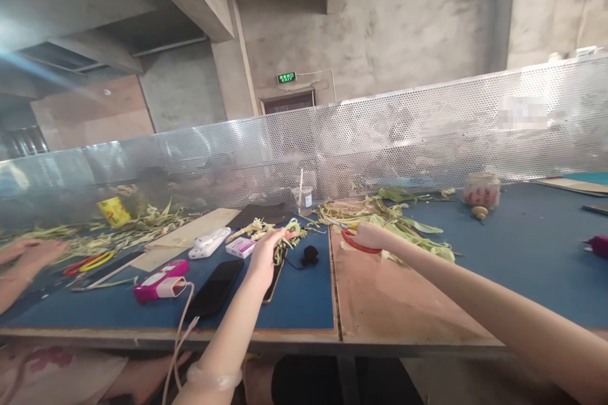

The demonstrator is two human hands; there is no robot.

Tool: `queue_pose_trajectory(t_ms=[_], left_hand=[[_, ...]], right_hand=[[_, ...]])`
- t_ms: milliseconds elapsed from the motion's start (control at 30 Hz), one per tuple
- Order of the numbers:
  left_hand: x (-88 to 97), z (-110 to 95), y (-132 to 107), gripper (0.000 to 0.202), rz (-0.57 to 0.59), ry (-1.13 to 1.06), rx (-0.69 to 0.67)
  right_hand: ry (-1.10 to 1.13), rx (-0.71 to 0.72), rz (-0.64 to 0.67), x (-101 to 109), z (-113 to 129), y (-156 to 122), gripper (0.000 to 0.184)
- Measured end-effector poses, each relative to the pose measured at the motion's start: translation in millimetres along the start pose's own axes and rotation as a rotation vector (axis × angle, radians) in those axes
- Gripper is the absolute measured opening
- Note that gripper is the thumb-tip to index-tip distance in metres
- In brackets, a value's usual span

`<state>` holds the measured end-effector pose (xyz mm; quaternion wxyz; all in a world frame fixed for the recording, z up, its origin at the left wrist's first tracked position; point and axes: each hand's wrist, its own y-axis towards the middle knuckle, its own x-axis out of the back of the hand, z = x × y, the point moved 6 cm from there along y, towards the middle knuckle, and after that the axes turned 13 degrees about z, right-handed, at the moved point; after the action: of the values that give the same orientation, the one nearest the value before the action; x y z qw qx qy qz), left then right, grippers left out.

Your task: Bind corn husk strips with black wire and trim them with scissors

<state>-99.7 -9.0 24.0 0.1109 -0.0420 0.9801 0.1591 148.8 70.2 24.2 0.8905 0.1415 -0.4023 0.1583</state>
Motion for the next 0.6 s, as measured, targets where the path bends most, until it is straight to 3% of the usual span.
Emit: queue_pose_trajectory(t_ms=[167, 300, 367, 467, 600], left_hand=[[6.4, -24, 3, 0.013, -0.027, -0.024, -0.016], [-10.6, -33, 9, 0.01, 0.04, -0.145, 0.003], [-26.9, -28, 14, 0.008, 0.092, -0.224, 0.028], [-54.3, -12, 21, 0.008, 0.165, -0.32, 0.066], [-77.8, 16, 25, 0.008, 0.215, -0.359, 0.133]], right_hand=[[-0.182, -0.093, -0.045, 6, -22, -11, 0.026], [-0.125, 0.044, -0.123, 11, 5, -18, 0.024], [-0.028, 0.177, -0.1, 6, 30, -20, 0.021], [0.169, 0.351, -0.007, -10, 62, -20, 0.032], [0.429, 0.485, 0.082, -33, 77, -17, 0.041]])
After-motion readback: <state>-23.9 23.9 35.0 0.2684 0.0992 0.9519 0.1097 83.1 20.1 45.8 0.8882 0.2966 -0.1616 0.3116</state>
